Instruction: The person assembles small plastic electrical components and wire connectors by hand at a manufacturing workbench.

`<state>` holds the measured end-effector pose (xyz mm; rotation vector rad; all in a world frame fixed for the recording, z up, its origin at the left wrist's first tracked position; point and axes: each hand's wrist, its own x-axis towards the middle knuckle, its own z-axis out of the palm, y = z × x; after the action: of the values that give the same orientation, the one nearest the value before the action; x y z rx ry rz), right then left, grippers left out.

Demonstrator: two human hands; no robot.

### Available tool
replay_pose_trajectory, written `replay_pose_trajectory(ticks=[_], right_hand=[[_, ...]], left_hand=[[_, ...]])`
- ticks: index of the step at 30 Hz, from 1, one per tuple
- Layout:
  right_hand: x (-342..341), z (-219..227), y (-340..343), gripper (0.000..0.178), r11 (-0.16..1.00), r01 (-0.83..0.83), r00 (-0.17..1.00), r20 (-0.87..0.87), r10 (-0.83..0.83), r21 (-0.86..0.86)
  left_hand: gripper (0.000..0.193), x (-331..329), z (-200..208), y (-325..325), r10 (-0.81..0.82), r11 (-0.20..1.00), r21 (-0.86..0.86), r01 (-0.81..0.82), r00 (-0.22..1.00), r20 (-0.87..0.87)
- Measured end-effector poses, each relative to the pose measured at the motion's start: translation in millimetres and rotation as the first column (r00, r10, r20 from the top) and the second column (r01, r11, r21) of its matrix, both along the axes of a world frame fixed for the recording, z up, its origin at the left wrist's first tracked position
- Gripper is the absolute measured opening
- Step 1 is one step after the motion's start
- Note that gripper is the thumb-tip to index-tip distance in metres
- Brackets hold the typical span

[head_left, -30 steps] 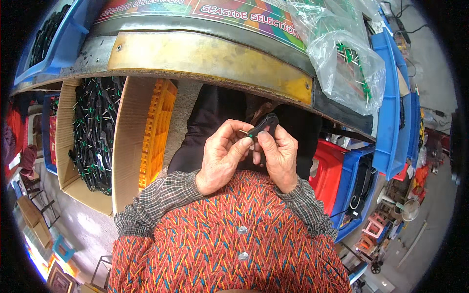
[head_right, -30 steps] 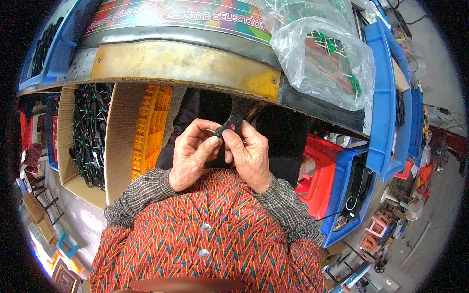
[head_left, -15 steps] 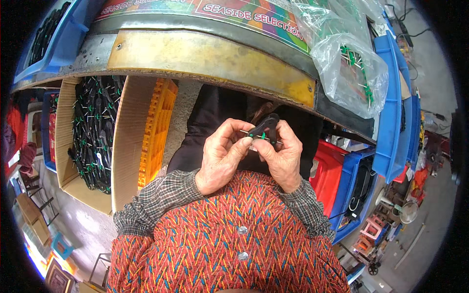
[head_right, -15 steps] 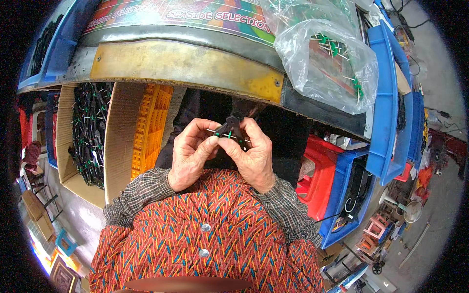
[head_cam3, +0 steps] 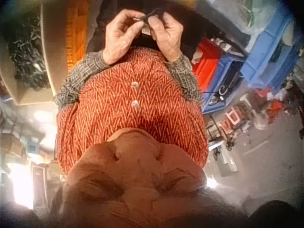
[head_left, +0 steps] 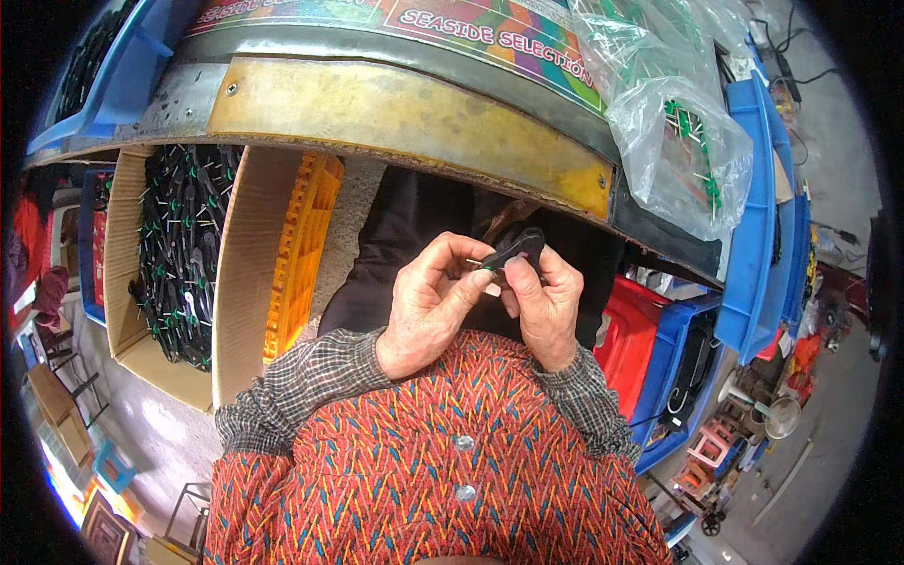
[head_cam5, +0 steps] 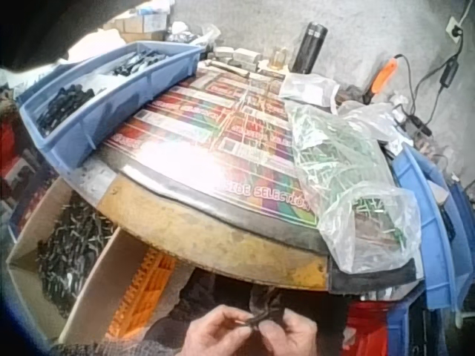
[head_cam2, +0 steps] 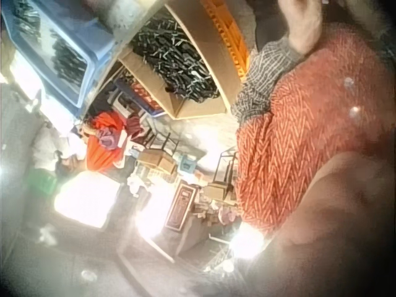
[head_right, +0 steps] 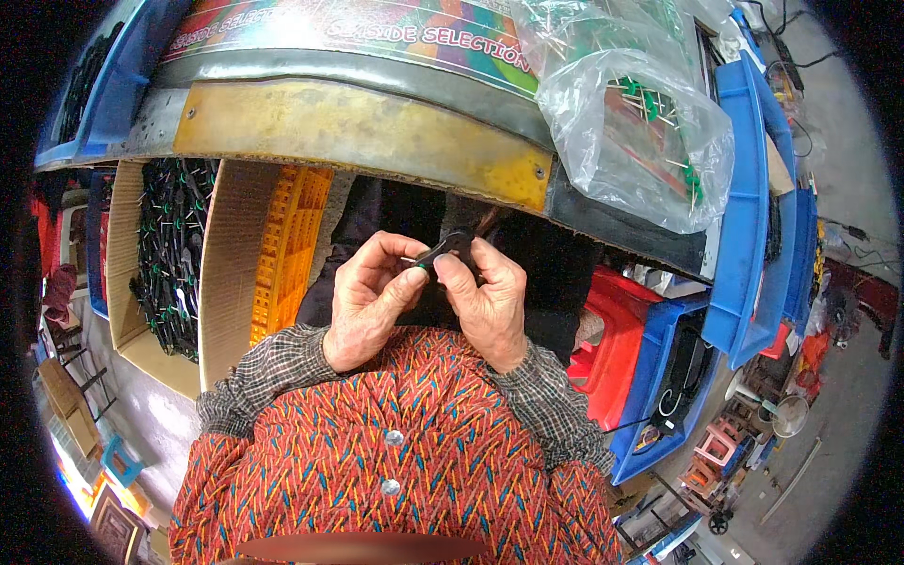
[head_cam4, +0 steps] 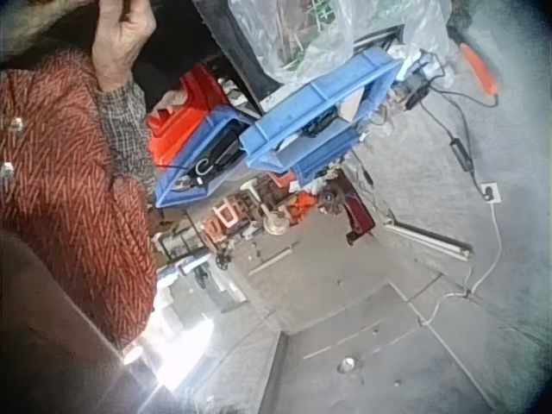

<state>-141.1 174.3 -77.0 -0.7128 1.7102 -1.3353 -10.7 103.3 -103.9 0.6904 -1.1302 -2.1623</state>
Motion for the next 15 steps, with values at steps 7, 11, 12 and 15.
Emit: replay_pose_trajectory(ticks=[7, 11, 12, 15], right_hand=[[-5.8, -1.5, 3.0, 0.019, 0.997, -0.066, 0.981, -0.182, 0.061, -0.027], [-0.9, 2.2, -1.2, 0.020, 0.999, 0.033, 0.998, 0.057, -0.031, -0.033], [-1.5, 2.4, -0.2, 0.019, 0.998, 0.007, 0.999, 0.044, -0.004, -0.068], [-6.0, -1.3, 2.3, 0.018, 0.994, -0.037, 0.997, -0.075, 0.029, -0.105]], left_hand=[[0.021, -1.9, 6.0, -1.8, 0.014, 1.000, -0.013, -0.014, 1.000, 0.003], [0.022, -2.2, 6.0, -0.7, 0.015, 1.000, -0.005, -0.015, 1.000, 0.011], [0.022, -2.7, 5.2, -0.8, 0.014, 1.000, -0.021, -0.013, 0.999, 0.034], [0.021, -3.5, 7.2, -2.7, 0.020, 1.000, -0.019, -0.019, 1.000, 0.014]])
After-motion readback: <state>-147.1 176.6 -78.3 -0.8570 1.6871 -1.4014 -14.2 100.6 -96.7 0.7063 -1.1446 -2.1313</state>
